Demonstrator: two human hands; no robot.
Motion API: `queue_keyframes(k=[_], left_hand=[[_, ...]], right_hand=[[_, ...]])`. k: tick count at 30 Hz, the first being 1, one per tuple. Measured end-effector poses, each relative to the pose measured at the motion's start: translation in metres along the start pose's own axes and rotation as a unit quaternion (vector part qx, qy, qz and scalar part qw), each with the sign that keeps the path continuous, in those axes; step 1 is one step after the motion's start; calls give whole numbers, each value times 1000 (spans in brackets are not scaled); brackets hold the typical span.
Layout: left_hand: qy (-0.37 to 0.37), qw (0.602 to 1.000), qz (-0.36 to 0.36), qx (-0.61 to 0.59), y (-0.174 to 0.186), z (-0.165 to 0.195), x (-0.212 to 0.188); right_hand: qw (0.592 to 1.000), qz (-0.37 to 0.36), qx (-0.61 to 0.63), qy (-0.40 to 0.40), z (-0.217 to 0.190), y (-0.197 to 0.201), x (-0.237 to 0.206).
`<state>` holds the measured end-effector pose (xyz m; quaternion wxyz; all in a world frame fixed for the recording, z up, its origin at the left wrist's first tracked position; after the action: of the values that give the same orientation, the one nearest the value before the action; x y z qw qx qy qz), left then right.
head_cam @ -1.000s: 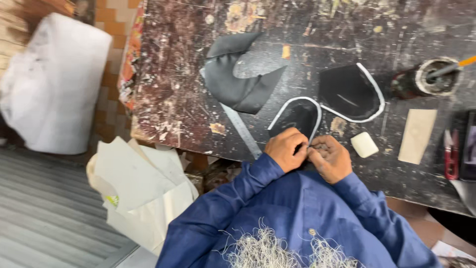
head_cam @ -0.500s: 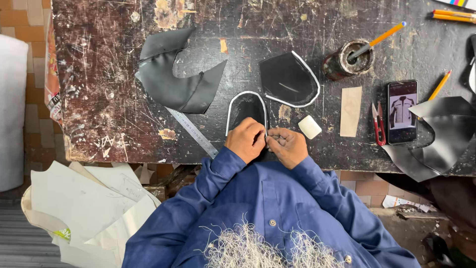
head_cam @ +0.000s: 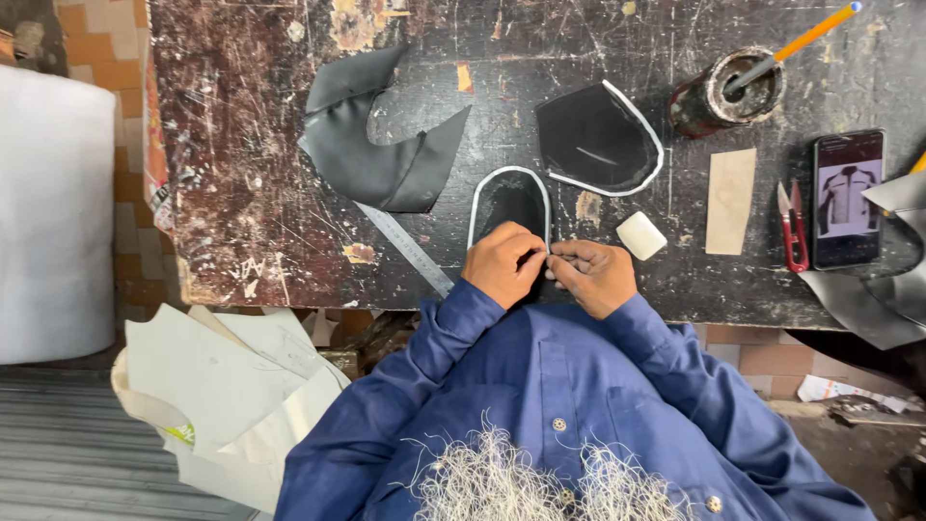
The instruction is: The person aligns and marks black leather pieces on a worn workbench, chalk-marks one piece, applies a white strip along the edge of a cut piece, folds and presses the material, and finally writes on a paper pattern with a pencil. A phone displaying a garment image and scissors sit on the bench.
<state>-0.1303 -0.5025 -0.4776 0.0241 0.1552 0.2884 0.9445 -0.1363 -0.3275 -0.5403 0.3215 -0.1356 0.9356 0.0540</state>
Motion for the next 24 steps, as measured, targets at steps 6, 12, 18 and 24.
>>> queue_keyframes(k=[6, 12, 18, 24], left_hand=[[1, 1000, -7, 15, -3, -1, -3], [0, 999, -43, 18, -7, -6, -4], [5, 999, -42, 7, -6, -12, -4], [31, 995, -70, -56, -9, -15, -8]], right_hand=[[993, 41, -104, 39, -15, 1, -9], [982, 54, -164, 75, -16, 4, -12], [999, -10, -52, 3, 1, 4, -5], [998, -6, -56, 32, 6, 7, -4]])
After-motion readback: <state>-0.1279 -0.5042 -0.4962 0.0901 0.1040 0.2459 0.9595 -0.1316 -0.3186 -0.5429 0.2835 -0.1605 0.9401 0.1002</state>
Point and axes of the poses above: each hand's wrist, its own x-axis towards the middle knuckle, its own y-axis out of the back of the hand, z = x × y, the point moved 4 cm from there along x, towards the middle knuckle, and after that the axes turned 8 degrees about -y, right-handed, at the moved point
